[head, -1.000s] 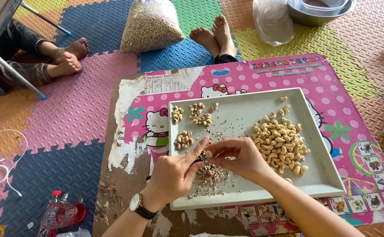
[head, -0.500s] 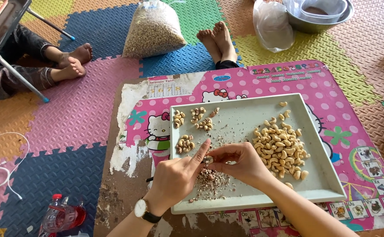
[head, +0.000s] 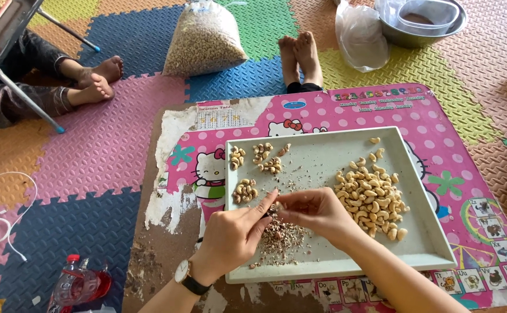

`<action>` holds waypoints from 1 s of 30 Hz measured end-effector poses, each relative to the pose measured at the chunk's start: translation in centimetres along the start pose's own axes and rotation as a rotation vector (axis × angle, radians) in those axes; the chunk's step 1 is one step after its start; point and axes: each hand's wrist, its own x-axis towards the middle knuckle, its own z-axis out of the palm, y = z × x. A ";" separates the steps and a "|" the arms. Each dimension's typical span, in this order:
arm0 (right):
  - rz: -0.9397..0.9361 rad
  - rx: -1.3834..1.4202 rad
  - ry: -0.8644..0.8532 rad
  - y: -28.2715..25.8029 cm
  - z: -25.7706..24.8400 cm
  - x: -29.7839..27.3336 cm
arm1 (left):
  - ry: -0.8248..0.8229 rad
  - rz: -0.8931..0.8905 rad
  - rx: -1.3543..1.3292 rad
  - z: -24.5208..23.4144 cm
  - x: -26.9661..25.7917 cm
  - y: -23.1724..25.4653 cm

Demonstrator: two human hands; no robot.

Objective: Manually peeling the skin off cashew nuts and sorting them into piles on a tray

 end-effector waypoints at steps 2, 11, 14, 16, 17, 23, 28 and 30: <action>0.026 0.088 -0.011 -0.1 -0.2 0.1 | 0.021 -0.063 -0.097 -1.3 0.4 1.1; 0.213 0.552 -0.210 2.5 -2.0 1.4 | 0.086 -0.246 -0.337 -2.0 0.6 1.8; 0.254 0.641 -0.225 1.9 -1.8 1.2 | 0.104 -0.267 -0.354 -1.9 0.4 1.6; 0.274 0.669 -0.224 1.8 -1.7 1.1 | 0.110 -0.257 -0.367 -1.7 0.3 1.5; 0.259 0.669 -0.232 2.0 -1.7 1.2 | 0.101 -0.255 -0.384 -1.6 0.3 1.5; 0.254 0.575 -0.160 2.3 -1.5 1.1 | 0.091 -0.163 -0.262 -0.6 0.2 0.9; 0.200 0.578 -0.154 2.9 -1.4 1.2 | 0.084 -0.067 -0.154 -0.7 0.0 1.3; 0.195 0.567 -0.143 2.8 -1.4 1.0 | 0.049 -0.069 -0.096 -0.4 -0.1 1.2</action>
